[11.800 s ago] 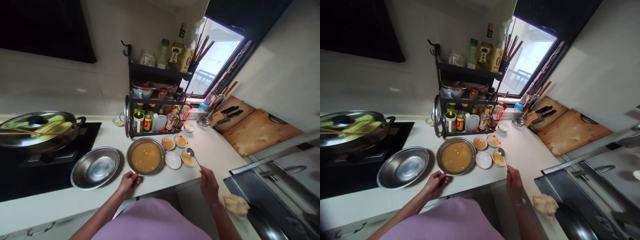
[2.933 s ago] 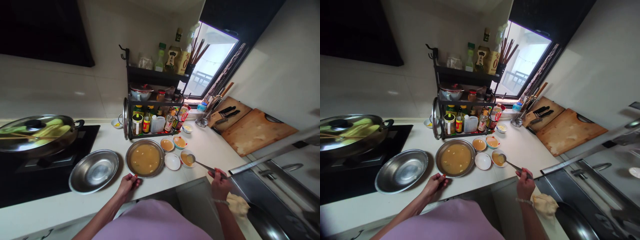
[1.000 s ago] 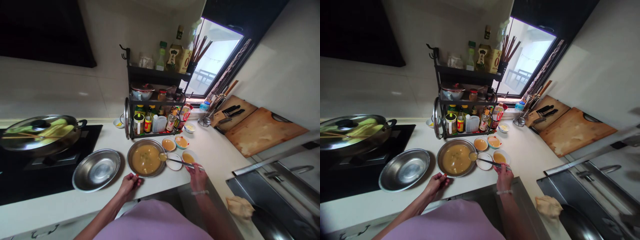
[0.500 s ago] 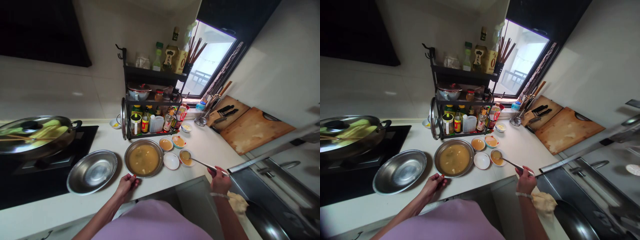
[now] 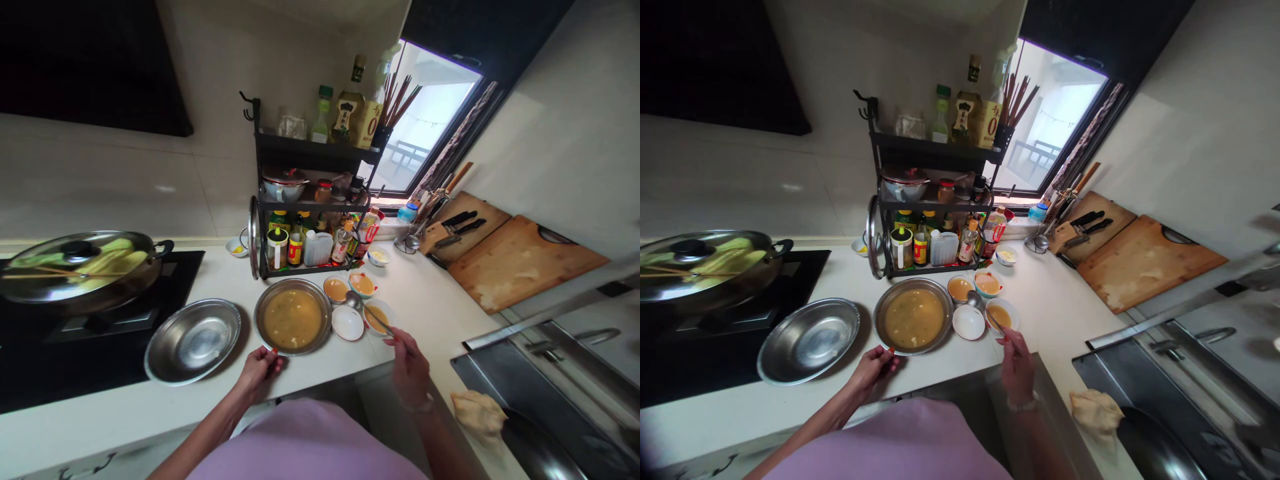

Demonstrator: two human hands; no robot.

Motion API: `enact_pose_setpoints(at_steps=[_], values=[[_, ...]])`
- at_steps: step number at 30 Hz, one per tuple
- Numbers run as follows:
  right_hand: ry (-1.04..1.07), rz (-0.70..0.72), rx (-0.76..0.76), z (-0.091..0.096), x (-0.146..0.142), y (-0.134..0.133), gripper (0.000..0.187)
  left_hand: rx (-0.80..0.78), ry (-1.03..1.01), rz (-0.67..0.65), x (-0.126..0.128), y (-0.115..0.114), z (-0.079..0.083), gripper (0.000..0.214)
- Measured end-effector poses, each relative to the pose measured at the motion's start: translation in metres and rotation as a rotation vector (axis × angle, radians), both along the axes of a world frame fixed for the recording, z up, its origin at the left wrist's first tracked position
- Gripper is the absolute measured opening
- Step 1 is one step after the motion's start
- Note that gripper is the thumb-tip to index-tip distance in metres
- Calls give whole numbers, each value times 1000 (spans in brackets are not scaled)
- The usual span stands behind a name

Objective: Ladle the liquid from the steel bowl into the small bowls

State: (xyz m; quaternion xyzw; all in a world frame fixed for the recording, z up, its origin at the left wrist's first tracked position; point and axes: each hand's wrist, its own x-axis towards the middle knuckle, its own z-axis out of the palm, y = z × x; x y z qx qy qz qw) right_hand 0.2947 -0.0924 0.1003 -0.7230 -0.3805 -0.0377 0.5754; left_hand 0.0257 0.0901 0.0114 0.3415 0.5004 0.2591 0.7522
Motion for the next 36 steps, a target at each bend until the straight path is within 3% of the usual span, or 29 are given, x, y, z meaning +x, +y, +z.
enact_pose_setpoints(at_steps=[7,10,13,17,24,29,36], values=[[91,325,53,-20,-60,66,23,8,9,-6,1,0,0,31],[30,456,3,-32,-69,91,25,7,-8,-10,1,0,-2,32],[-35,491,-23,-43,-69,113,27,11,-22,0,1,0,-4,32],[16,476,-19,-54,-66,138,27,8,-11,12,1,0,-5,31],[514,271,63,-62,-61,158,32,11,-7,7,1,0,-6,35],[619,168,108,-63,-47,149,37,10,-22,21,1,-1,-9,35],[773,53,211,-51,-33,112,34,3,-26,21,1,0,-9,33]])
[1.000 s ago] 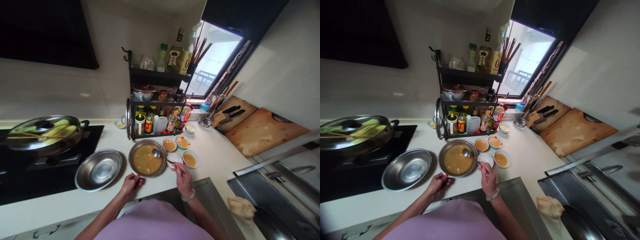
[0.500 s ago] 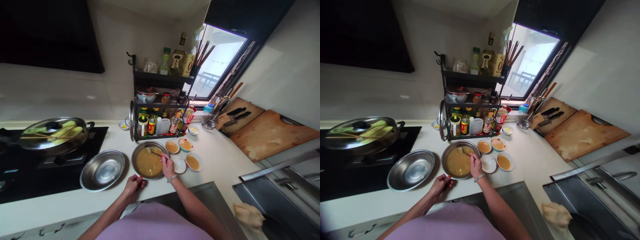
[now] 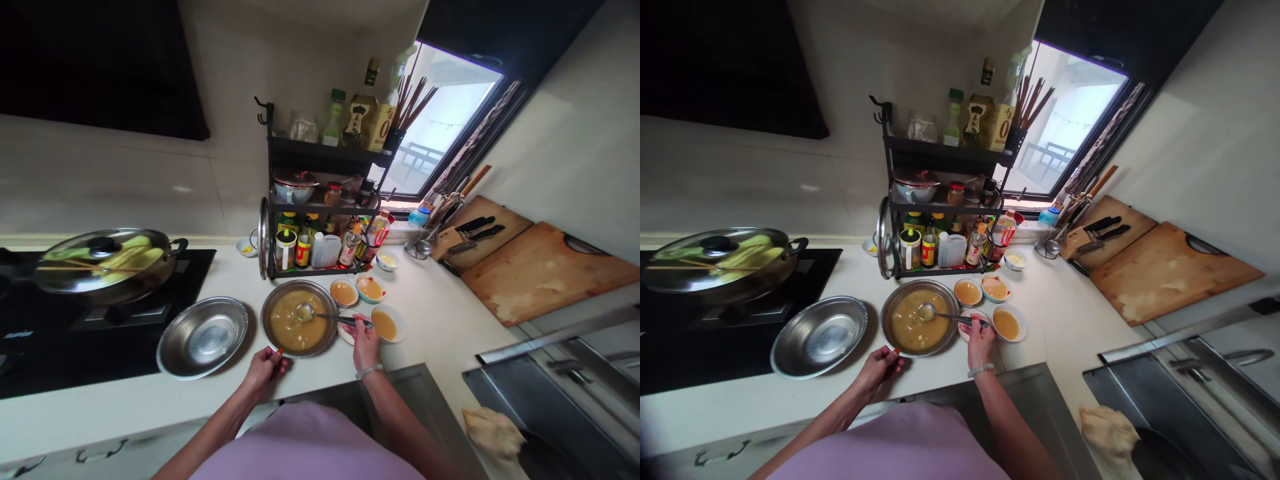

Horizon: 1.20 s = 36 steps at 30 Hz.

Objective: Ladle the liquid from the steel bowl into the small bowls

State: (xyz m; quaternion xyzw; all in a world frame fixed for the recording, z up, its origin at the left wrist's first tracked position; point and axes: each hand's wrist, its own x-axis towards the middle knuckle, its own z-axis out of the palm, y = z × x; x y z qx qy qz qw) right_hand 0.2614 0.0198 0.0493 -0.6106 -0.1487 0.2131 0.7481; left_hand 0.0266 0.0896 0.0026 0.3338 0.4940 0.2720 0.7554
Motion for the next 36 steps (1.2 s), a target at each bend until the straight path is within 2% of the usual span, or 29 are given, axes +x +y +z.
enact_pose_setpoints(at_steps=[8,12,18,21,25,28,31,34,36], values=[[24,-119,-5,12,17,-48,32,-16,18,2,0,0,6,27],[61,-212,41,23,28,-69,32,-23,17,-3,-1,0,7,27],[113,-371,77,42,63,-103,30,-40,43,-3,-1,1,9,22],[50,-457,60,45,84,-119,29,-40,46,-11,-1,1,9,20],[-158,-554,2,44,99,-132,31,-19,49,-29,-2,1,6,21],[-421,-479,-182,40,94,-140,37,-12,48,-26,-2,1,5,21],[-730,-282,-328,36,82,-148,37,-22,44,-19,-1,2,4,21],[-939,-92,-302,37,68,-149,32,-26,29,-16,0,2,4,24],[-965,-60,-264,41,57,-144,30,-24,20,-15,0,2,4,26]])
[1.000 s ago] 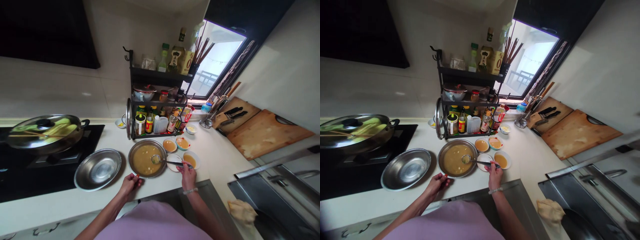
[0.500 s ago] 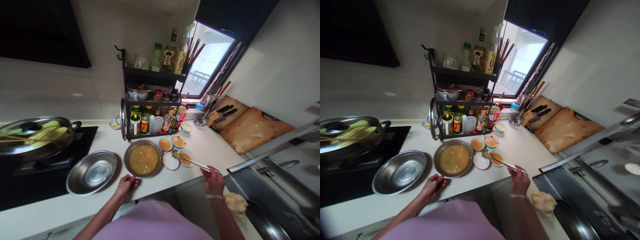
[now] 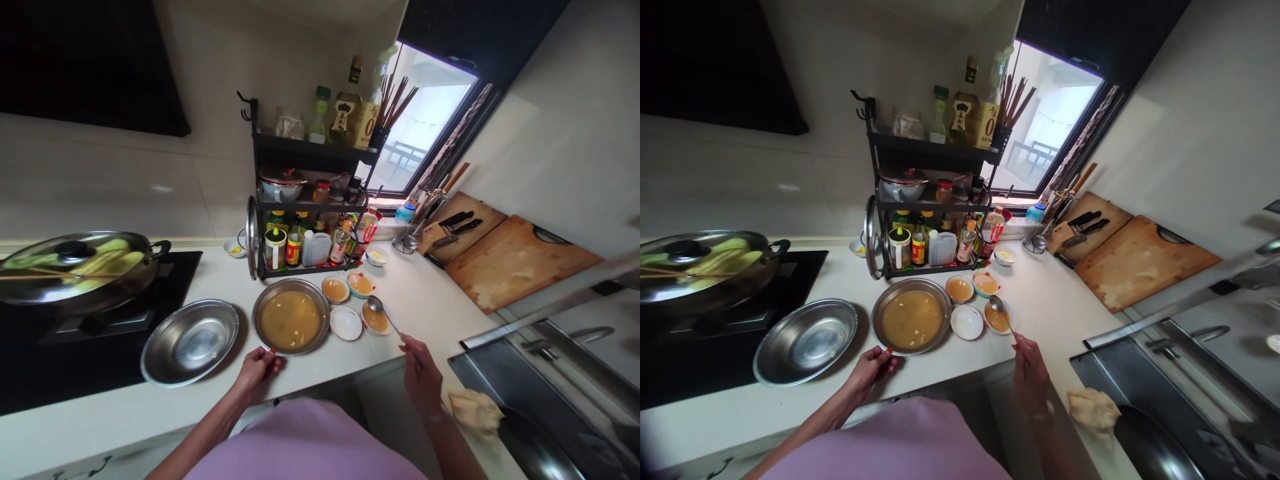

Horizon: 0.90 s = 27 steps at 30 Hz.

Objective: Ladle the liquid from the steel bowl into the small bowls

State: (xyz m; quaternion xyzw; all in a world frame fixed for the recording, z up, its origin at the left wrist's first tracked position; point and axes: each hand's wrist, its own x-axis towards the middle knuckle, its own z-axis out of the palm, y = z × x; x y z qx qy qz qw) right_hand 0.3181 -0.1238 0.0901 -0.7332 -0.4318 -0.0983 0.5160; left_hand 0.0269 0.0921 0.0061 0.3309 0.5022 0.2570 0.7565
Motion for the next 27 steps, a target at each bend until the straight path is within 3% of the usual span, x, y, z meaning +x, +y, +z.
enact_pose_setpoints(at_steps=[3,6,16,21,27], values=[[51,-11,34,6,-24,18,28,0,1,0,0,0,0,26],[82,108,56,3,-51,45,27,3,0,-6,-1,-1,0,26],[378,370,32,-36,-106,115,28,26,13,4,-1,-2,1,30],[640,234,88,-47,-102,127,31,19,2,8,-1,-2,0,32],[929,53,236,-46,-77,127,31,20,-16,9,-1,-2,2,32]])
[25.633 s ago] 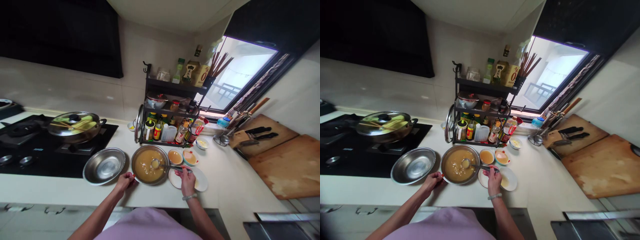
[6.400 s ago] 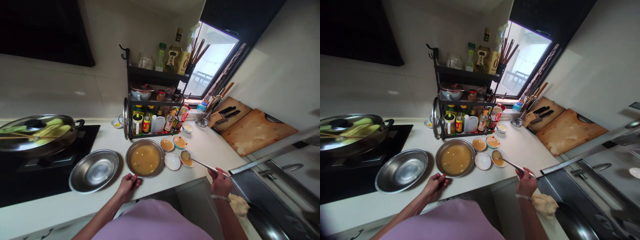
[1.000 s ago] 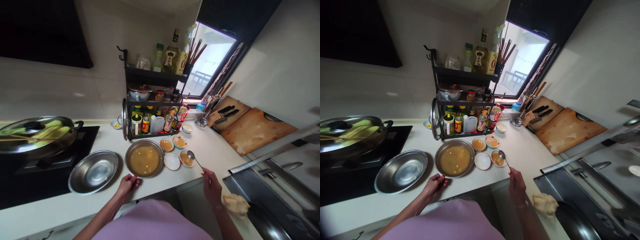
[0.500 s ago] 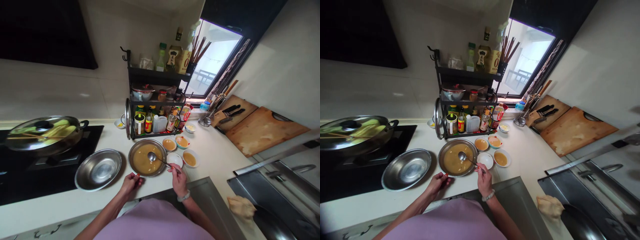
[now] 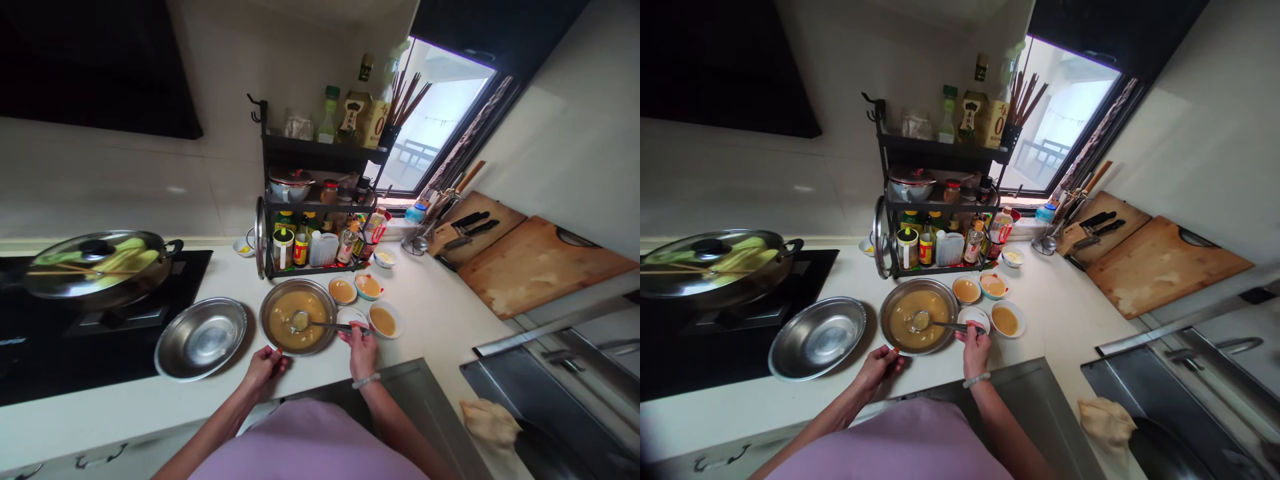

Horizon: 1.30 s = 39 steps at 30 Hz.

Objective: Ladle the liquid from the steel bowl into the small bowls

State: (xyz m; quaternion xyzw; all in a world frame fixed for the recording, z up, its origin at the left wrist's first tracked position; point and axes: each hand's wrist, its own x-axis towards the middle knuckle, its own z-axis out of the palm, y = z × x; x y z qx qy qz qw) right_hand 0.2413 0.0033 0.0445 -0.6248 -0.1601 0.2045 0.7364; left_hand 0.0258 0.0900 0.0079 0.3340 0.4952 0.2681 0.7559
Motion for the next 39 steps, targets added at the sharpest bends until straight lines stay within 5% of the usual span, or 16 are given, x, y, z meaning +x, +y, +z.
enact_pose_setpoints(at_steps=[12,20,28,34,39], values=[[36,-152,63,28,35,-37,30,-11,16,-15,-1,1,-2,30],[59,-345,81,48,85,-78,31,-23,19,-14,0,2,-3,31],[-171,-561,20,55,121,-117,35,-4,13,-38,-2,2,-1,33],[-548,-339,-304,46,100,-130,44,-10,28,-24,-1,2,0,32],[-829,-64,-263,46,82,-128,33,-1,15,-19,-1,1,1,31]])
